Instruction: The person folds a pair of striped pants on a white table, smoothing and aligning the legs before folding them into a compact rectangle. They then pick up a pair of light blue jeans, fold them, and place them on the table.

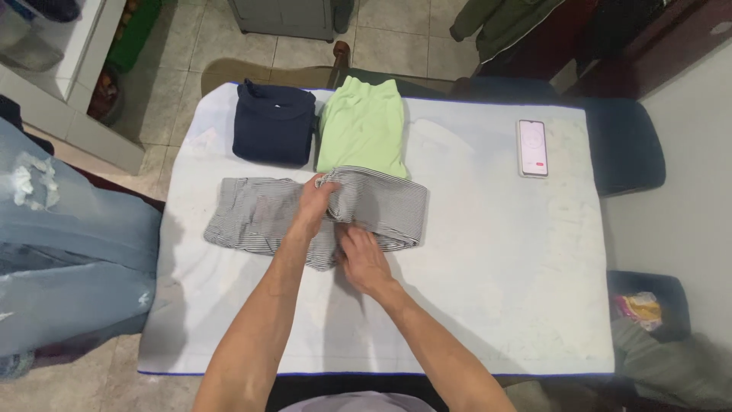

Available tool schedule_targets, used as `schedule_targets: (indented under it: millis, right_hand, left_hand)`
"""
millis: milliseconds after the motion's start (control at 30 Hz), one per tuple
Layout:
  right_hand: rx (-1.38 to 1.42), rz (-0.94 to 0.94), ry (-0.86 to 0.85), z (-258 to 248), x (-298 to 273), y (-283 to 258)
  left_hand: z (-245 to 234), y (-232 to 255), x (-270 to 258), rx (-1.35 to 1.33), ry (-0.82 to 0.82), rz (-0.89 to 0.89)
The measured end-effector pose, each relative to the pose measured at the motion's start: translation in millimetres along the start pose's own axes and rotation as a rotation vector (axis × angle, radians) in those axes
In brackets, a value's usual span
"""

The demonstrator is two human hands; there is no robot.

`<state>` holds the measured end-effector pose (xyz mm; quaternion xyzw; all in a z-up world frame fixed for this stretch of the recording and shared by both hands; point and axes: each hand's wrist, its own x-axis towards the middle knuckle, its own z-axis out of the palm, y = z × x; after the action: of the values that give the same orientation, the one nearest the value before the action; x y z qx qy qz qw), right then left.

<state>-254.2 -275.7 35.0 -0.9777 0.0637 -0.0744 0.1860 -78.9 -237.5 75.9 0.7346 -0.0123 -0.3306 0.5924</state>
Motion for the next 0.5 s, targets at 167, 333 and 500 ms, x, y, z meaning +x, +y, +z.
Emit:
schedule_targets:
  millis: [167,333,500]
  right_hand:
    - [0.091,0.111,-0.011,-52,30,-31]
    - [0.047,0.288,-0.103,-74,32,-1]
    - [-0.059,0.334,-0.113,-80,24,27]
  left_hand:
    - [7,23,-14,-0.175,-0.044,-0.021]
    - [-5,18,-11,-0.262,-0.067,-0.061]
    - [-31,-23,20,0.407,-0.045,0.045]
